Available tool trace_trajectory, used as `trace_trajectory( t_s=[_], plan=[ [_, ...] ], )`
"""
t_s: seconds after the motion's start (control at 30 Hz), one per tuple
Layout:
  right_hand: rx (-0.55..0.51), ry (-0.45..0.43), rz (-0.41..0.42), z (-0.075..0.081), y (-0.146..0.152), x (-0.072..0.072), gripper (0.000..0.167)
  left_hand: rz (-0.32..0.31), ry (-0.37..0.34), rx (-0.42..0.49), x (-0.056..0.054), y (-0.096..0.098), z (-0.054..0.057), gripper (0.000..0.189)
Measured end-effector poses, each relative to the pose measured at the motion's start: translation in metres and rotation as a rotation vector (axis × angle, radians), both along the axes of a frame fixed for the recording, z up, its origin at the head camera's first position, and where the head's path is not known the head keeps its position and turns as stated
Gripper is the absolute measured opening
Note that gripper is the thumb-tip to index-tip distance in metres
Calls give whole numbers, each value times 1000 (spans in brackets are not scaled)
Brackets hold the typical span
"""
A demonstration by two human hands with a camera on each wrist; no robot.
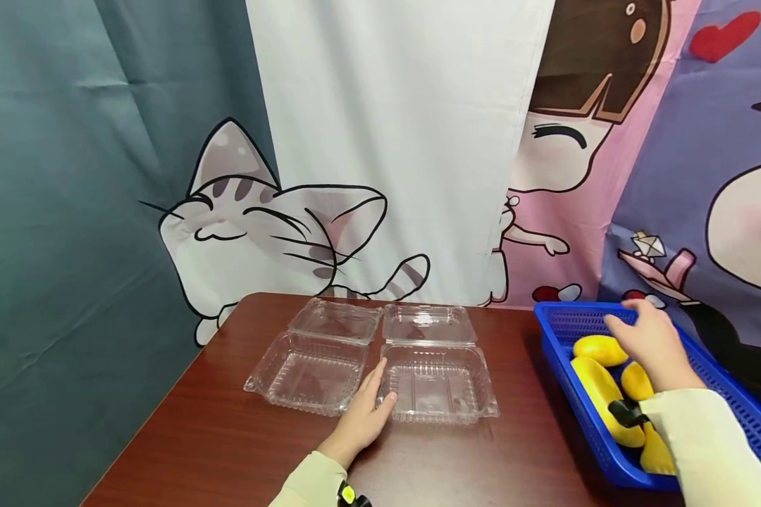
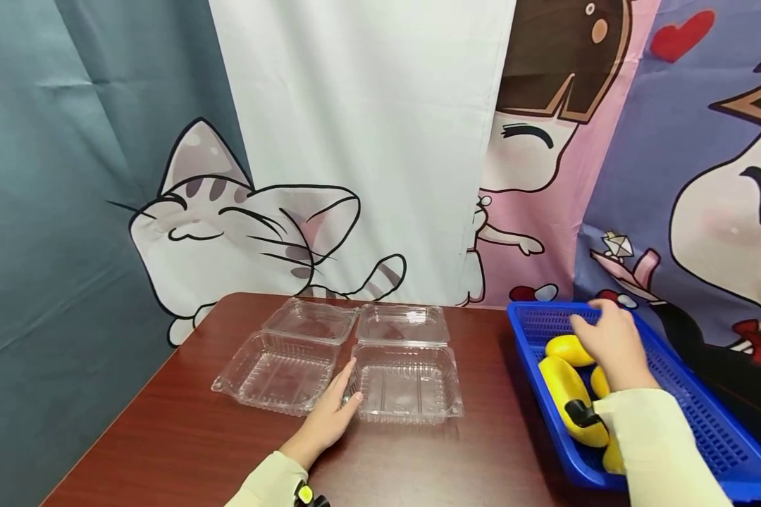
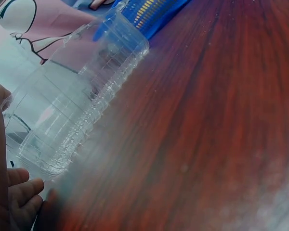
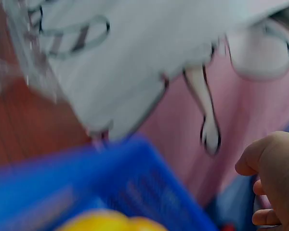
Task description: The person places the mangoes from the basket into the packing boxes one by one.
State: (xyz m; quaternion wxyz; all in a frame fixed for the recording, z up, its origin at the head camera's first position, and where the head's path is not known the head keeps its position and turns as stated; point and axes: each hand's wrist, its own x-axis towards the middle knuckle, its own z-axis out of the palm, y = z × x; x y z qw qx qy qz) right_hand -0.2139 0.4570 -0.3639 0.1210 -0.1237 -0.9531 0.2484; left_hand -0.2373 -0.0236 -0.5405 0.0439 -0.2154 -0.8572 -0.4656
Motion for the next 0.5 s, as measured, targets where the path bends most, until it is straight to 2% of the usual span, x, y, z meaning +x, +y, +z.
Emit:
trace_trajectory(
  t_s=[0.1, 0.23, 0.33, 0.5],
  plan=[
    [-35, -114, -68, -15, 29, 7, 79, -3, -5, 6, 1, 1, 1, 67],
    [-90, -233, -126, -32, 45, 11, 87, -4, -11, 26, 3, -1, 1, 67],
    [-101, -275, -147, -39, 47, 10, 91, -6, -6, 43, 4, -3, 1, 67],
    [-105, -329, -125, -52, 58, 12, 96, -6, 19, 51, 4, -4, 1, 67]
  ],
)
